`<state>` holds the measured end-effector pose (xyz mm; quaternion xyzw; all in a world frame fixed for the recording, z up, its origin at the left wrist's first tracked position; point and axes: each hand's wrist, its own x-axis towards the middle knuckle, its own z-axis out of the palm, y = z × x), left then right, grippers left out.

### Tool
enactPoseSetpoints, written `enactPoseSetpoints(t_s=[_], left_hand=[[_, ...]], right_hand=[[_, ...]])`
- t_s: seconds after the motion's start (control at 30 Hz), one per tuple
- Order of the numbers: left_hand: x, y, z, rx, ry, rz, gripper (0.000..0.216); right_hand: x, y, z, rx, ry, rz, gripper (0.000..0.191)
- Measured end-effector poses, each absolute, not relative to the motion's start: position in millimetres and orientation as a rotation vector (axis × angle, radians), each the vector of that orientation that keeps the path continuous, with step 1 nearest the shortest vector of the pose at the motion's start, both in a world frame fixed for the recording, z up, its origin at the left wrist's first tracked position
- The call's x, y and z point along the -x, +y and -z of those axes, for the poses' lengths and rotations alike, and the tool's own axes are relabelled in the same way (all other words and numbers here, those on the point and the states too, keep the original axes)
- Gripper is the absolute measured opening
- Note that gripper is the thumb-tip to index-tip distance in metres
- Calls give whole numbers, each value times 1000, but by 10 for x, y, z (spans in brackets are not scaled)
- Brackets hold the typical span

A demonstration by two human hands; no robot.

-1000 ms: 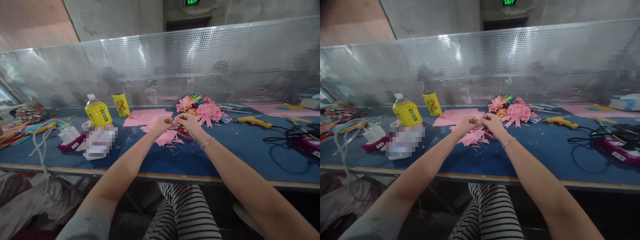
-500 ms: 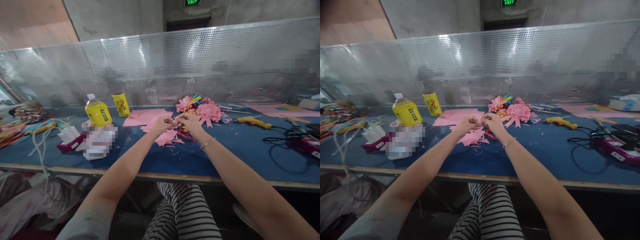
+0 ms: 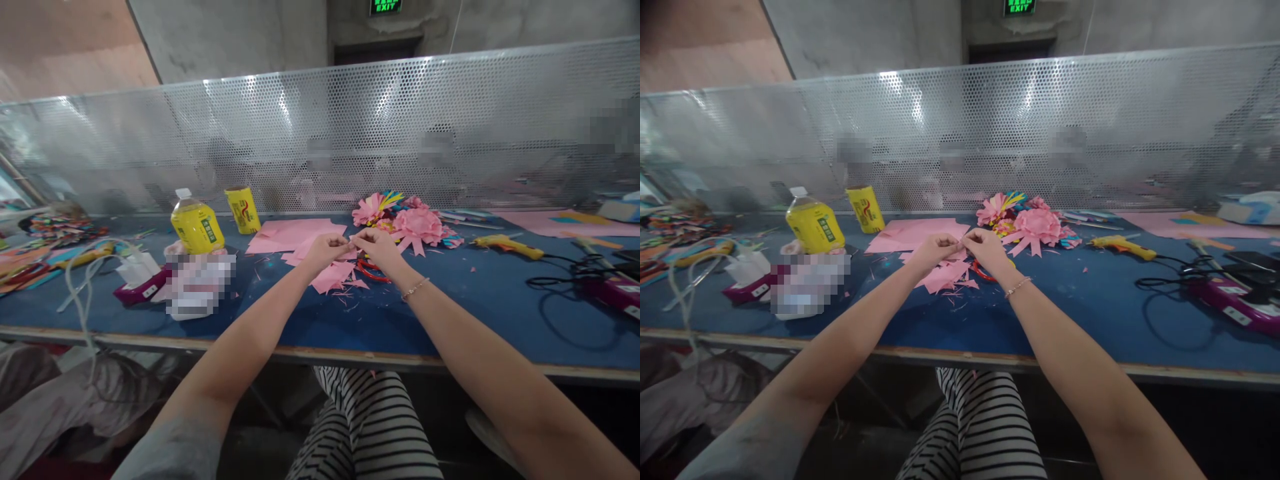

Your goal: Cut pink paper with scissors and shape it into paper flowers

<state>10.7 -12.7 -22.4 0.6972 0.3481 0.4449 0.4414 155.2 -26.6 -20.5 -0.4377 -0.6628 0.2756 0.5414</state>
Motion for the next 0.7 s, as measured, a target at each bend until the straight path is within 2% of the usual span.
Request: enactPoseSetpoints(t_s=[0.7], left_hand=[[-77,-93,209,-1627,886,-956,17]], right_hand=[[-1578,-249,186,1017,-1380,-803,12]])
